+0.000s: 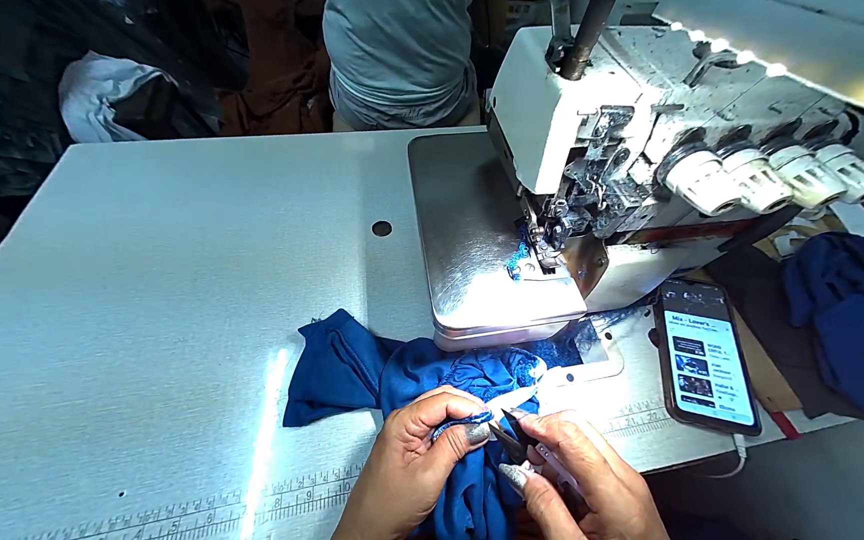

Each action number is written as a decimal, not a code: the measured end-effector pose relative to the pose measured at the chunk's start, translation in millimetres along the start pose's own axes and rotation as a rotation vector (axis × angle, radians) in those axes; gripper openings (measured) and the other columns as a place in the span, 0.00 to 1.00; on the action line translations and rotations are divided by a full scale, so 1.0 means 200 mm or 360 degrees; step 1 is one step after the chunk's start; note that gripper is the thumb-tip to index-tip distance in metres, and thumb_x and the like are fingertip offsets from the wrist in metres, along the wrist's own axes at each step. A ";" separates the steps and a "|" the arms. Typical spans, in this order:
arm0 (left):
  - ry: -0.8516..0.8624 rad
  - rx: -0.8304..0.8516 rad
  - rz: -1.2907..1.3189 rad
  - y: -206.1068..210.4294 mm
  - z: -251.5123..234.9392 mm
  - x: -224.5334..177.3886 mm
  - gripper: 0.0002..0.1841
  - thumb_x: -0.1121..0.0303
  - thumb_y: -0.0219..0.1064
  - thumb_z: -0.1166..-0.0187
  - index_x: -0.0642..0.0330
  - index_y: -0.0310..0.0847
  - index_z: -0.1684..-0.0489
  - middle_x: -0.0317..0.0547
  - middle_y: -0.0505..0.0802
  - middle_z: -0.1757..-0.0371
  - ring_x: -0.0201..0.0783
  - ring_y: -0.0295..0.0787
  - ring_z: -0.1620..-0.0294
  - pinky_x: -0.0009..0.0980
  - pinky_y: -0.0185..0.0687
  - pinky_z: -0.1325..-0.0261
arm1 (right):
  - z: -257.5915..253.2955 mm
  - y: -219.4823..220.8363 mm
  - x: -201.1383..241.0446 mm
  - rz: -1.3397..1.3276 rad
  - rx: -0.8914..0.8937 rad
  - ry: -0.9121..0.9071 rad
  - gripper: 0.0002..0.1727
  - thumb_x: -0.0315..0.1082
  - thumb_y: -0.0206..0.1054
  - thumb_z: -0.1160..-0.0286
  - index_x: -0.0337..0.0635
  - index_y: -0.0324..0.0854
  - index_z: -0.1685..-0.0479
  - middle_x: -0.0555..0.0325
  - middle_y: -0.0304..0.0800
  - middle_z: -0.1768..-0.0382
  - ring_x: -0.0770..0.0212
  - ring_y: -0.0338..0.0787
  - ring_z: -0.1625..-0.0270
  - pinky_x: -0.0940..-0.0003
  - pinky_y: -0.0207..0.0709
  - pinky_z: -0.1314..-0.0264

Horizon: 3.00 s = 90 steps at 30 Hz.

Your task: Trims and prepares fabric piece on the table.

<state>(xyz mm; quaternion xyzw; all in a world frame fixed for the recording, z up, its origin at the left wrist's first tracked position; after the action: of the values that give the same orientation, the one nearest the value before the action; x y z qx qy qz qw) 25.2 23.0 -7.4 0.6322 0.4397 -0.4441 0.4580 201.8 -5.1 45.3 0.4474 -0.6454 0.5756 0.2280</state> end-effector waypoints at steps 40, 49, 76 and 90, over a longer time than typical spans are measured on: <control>-0.0059 -0.0070 -0.0031 0.01 -0.01 -0.02 0.04 0.72 0.73 0.25 0.62 0.94 0.63 0.42 0.96 0.55 0.29 0.91 0.47 0.24 0.87 0.40 | -0.02 -0.03 -0.02 0.0056 0.0013 -0.0081 0.15 0.25 0.68 0.30 0.28 0.87 0.45 0.48 0.89 0.57 0.72 0.87 0.58 0.84 0.82 0.54; -0.0047 -0.0055 -0.0012 0.01 -0.01 -0.02 0.04 0.72 0.73 0.25 0.63 0.93 0.62 0.42 0.96 0.54 0.29 0.92 0.48 0.24 0.87 0.41 | -0.01 -0.03 -0.02 0.0092 0.0005 -0.0080 0.16 0.26 0.67 0.30 0.29 0.87 0.44 0.48 0.88 0.59 0.72 0.84 0.64 0.84 0.79 0.61; -0.0027 -0.0020 -0.0057 0.01 -0.01 -0.01 0.04 0.72 0.73 0.25 0.63 0.92 0.62 0.41 0.95 0.54 0.29 0.91 0.48 0.24 0.87 0.41 | -0.02 -0.02 -0.02 0.0228 0.0012 -0.0110 0.15 0.27 0.66 0.28 0.32 0.87 0.44 0.48 0.88 0.58 0.69 0.84 0.65 0.80 0.79 0.65; -0.0111 -0.0022 0.0043 0.01 -0.01 -0.01 0.05 0.69 0.74 0.25 0.60 0.94 0.63 0.40 0.96 0.56 0.28 0.91 0.49 0.24 0.87 0.41 | -0.01 -0.02 -0.09 -0.0206 -0.0065 -0.0097 0.15 0.24 0.69 0.30 0.27 0.85 0.45 0.48 0.89 0.55 0.75 0.87 0.54 0.85 0.83 0.50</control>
<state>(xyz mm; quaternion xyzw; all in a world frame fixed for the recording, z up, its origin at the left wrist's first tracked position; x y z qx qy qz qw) 26.4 25.3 -4.6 0.6190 0.4180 -0.4566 0.4834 212.8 2.8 33.9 0.5006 -0.6335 0.5325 0.2541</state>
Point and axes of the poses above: each hand's wrist, its own z-axis away from the middle knuckle, its own y-axis out of the palm, x = y × z, the point moved 2 cm from there along -z, towards the middle knuckle
